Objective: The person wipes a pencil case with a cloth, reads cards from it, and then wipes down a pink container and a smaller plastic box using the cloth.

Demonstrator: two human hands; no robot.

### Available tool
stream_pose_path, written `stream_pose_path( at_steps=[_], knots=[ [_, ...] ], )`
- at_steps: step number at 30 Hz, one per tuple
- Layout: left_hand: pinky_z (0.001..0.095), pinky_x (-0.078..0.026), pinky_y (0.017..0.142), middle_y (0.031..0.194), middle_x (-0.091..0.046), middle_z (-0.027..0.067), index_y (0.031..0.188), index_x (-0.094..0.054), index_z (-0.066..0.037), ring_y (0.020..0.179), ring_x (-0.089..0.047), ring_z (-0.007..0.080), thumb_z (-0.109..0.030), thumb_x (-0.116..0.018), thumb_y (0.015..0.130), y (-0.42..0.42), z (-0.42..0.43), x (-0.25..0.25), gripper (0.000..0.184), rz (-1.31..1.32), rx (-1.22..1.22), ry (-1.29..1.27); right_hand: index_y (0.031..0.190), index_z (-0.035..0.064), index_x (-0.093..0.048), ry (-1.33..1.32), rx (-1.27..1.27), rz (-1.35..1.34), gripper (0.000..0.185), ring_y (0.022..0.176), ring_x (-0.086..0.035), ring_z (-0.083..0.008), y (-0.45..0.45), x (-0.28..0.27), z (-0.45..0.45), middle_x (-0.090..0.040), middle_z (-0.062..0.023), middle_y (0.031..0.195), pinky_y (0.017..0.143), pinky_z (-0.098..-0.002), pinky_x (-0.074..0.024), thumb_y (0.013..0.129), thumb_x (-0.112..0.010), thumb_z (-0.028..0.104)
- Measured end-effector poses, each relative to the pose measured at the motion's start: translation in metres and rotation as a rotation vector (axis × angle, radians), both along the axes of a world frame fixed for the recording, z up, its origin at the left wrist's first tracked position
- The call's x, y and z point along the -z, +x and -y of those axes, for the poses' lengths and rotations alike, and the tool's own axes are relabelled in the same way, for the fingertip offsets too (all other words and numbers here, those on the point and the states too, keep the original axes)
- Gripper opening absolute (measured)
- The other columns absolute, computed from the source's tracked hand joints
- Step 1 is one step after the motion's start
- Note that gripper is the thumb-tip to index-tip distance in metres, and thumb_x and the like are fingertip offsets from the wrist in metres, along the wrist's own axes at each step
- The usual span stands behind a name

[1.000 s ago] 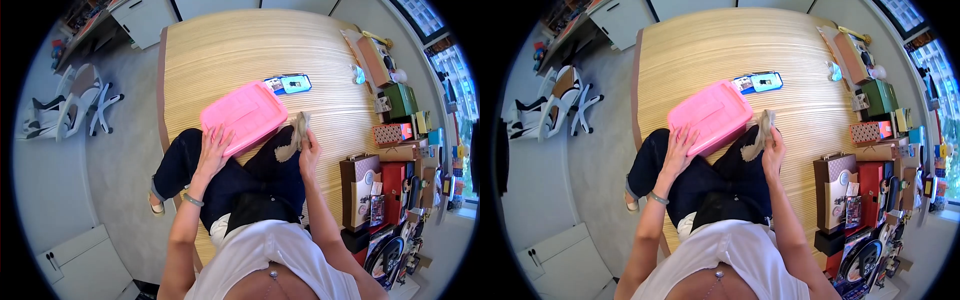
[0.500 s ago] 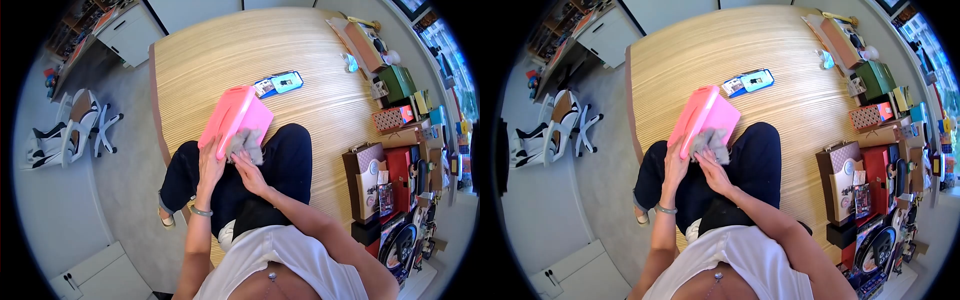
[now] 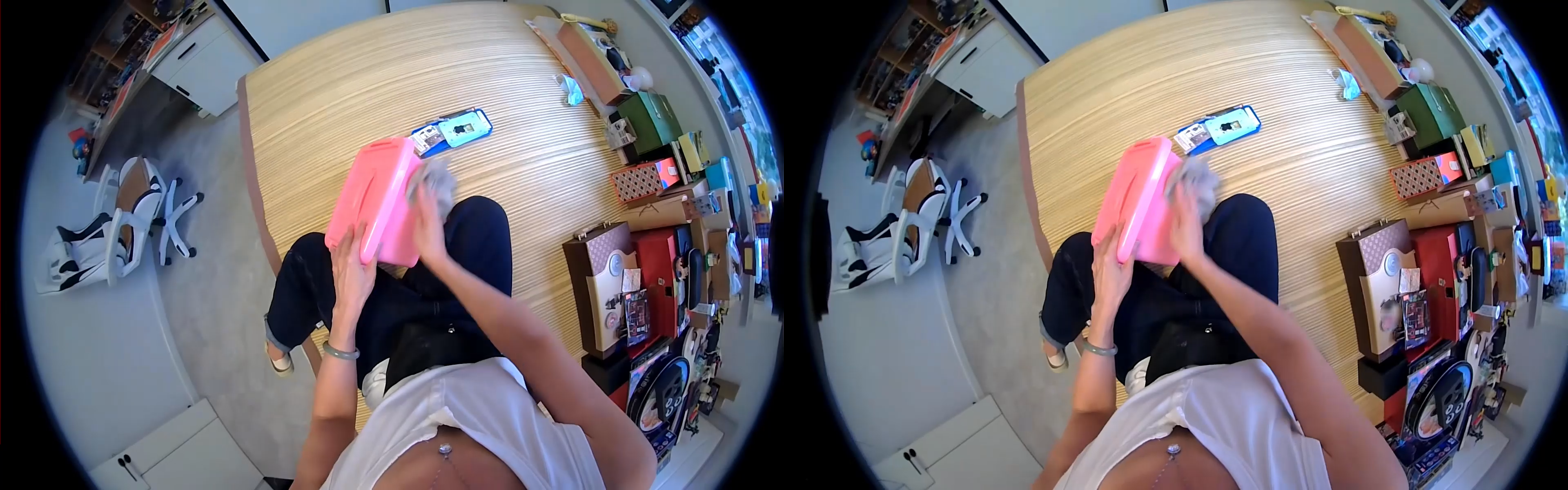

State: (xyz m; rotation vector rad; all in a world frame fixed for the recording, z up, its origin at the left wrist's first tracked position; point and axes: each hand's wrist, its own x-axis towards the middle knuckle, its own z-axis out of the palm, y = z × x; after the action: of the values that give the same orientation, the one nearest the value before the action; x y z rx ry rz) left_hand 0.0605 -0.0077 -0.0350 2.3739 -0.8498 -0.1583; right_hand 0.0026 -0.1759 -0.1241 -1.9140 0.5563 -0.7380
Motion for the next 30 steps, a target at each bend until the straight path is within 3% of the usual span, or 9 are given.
stream_pose_path(
  at_steps=[4,8,12,15,17,20,22,25,30],
  knots=[
    [0.0513,-0.032,0.11,0.136,-0.05,0.0282,0.14,-0.049,-0.009,0.127,-0.048,0.0407,-0.023,-0.064,0.09,0.009,-0.004,0.008,0.055,-0.045,0.018,-0.026,0.148,0.0031,-0.035,0.175,-0.296,-0.107,0.06,0.147,-0.008,-0.0439,-0.067,-0.027,-0.088,-0.018,-0.0279,0.156,0.118,-0.0446,-0.0157,0.09,-0.047,-0.008],
    [0.0507,-0.032,0.11,0.136,-0.051,0.028,0.141,-0.048,-0.009,0.126,-0.049,0.0413,-0.023,-0.065,0.089,0.006,-0.006,0.002,0.056,-0.043,0.014,-0.039,0.147,0.0034,-0.036,0.126,-0.266,-0.079,0.057,0.146,-0.009,-0.0457,-0.049,-0.027,-0.075,-0.019,-0.0312,0.154,0.118,-0.0457,-0.0166,0.092,-0.047,-0.005],
    [0.0507,-0.032,0.111,0.137,-0.05,0.0277,0.141,-0.048,-0.008,0.127,-0.048,0.042,-0.027,-0.064,0.09,0.003,-0.003,0.004,0.057,-0.015,0.018,-0.002,0.147,0.0033,-0.036,0.055,-0.023,0.02,0.054,0.145,-0.01,-0.0468,0.017,-0.009,-0.013,-0.022,-0.0307,0.153,0.118,-0.0465,-0.0164,0.095,-0.047,0.003],
    [0.0508,-0.032,0.11,0.137,-0.05,0.0276,0.141,-0.048,-0.008,0.127,-0.048,0.0428,-0.028,-0.062,0.092,0.001,-0.003,0.0,0.055,-0.051,-0.009,-0.015,0.15,0.005,-0.031,0.122,-0.066,-0.025,0.055,0.148,-0.006,-0.0422,0.035,-0.028,0.018,-0.017,-0.0282,0.157,0.119,-0.0443,-0.0084,0.097,-0.045,0.007],
    [0.0509,-0.032,0.11,0.137,-0.049,0.0275,0.141,-0.048,-0.008,0.127,-0.047,0.0432,-0.029,-0.062,0.093,0.004,0.002,-0.004,0.054,-0.06,-0.021,-0.031,0.149,0.0044,-0.033,0.043,-0.098,-0.037,0.055,0.146,-0.009,-0.0453,0.02,-0.016,-0.008,-0.023,-0.0261,0.155,0.119,-0.0472,-0.0134,0.096,-0.047,0.009],
    [0.0496,-0.033,0.11,0.136,-0.05,0.0282,0.141,-0.049,-0.007,0.127,-0.048,0.0428,-0.029,-0.062,0.092,0.0,0.0,-0.002,0.055,-0.086,-0.044,-0.023,0.153,0.0063,-0.025,0.19,-0.415,-0.12,0.064,0.149,0.002,-0.0406,-0.043,-0.035,-0.072,-0.013,-0.027,0.158,0.119,-0.0457,-0.0073,0.093,-0.048,0.011],
    [0.048,-0.034,0.109,0.135,-0.051,0.0288,0.14,-0.049,-0.007,0.126,-0.049,0.0427,-0.029,-0.062,0.092,-0.002,0.0,-0.002,0.054,-0.028,-0.016,-0.01,0.153,0.0062,-0.024,0.399,-0.434,-0.16,0.064,0.148,0.005,-0.0405,-0.059,-0.053,-0.081,-0.008,-0.0281,0.158,0.119,-0.045,-0.0049,0.093,-0.046,0.011],
    [0.0474,-0.035,0.108,0.134,-0.052,0.0289,0.14,-0.05,-0.007,0.124,-0.05,0.0429,-0.027,-0.063,0.092,0.0,-0.002,-0.001,0.054,-0.041,-0.002,-0.049,0.153,0.0044,-0.023,0.258,-0.407,-0.131,0.06,0.148,0.005,-0.0408,-0.043,-0.039,-0.062,-0.007,-0.0284,0.158,0.119,-0.0445,-0.0045,0.097,-0.042,0.013],
    [0.0496,-0.034,0.109,0.135,-0.051,0.0287,0.14,-0.05,-0.007,0.125,-0.05,0.0427,-0.026,-0.064,0.091,0.004,-0.002,0.005,0.054,-0.033,-0.005,-0.043,0.15,0.0049,-0.033,0.036,-0.208,-0.1,0.051,0.149,-0.003,-0.0386,0.014,-0.014,0.0,-0.022,-0.024,0.157,0.119,-0.0441,-0.0083,0.101,-0.039,0.019]
  ],
)
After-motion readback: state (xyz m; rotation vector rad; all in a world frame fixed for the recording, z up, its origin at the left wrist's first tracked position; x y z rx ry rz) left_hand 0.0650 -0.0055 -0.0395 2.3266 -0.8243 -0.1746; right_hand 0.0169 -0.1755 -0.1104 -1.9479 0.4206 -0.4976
